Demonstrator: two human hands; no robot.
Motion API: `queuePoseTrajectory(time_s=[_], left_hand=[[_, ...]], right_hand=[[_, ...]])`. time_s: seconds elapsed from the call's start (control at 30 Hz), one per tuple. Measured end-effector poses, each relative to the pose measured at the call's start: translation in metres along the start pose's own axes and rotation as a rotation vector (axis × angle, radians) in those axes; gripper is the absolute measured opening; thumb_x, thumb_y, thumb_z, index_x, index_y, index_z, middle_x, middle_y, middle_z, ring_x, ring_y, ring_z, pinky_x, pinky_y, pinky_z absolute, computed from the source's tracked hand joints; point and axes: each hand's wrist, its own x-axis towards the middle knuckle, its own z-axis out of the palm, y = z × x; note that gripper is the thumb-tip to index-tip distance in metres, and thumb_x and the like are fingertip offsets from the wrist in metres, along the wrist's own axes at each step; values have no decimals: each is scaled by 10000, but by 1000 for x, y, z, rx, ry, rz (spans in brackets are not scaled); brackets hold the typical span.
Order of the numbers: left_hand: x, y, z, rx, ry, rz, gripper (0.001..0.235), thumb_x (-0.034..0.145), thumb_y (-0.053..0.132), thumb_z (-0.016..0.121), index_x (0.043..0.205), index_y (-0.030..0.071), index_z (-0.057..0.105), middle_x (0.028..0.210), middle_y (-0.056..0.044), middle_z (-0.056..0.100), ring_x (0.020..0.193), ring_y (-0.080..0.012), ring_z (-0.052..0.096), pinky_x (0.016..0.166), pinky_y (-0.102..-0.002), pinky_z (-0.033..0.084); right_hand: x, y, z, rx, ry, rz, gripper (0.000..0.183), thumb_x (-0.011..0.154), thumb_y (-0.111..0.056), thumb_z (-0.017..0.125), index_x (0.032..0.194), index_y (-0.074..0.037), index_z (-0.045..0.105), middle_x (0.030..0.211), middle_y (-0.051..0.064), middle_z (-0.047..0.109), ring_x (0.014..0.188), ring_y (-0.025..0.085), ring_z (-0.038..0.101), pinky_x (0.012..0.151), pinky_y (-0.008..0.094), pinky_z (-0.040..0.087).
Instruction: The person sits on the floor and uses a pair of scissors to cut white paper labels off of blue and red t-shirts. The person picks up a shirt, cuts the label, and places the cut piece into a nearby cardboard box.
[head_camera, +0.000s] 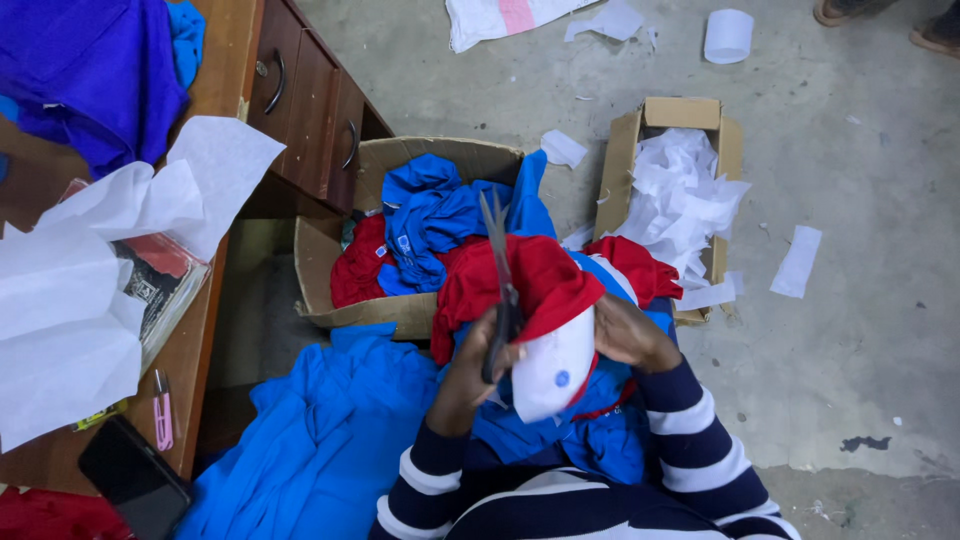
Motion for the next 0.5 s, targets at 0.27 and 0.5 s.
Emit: queuePoseTrajectory(time_s=[0.27, 0.5], left_hand=[[-14, -67, -13, 240, 265, -47, 488, 718, -21, 793, 1150, 53, 579, 716, 11, 510, 506, -73, 535, 390, -162, 391], [-12, -7, 24, 944, 538, 47, 444, 764, 22, 738, 1153, 150, 567, 824, -136, 722, 741, -335, 764, 628, -396, 573]], right_hand=[[-62, -89, 75, -854, 103, 119, 703, 863, -177, 839, 1519, -178, 586, 1292, 169, 774, 1136, 348, 756, 866, 492, 639], [-70, -107, 103, -1582, 250, -88, 638, 850, -212, 855, 1454, -150, 658, 1168, 213, 779, 1101, 431, 756, 893, 503, 624]])
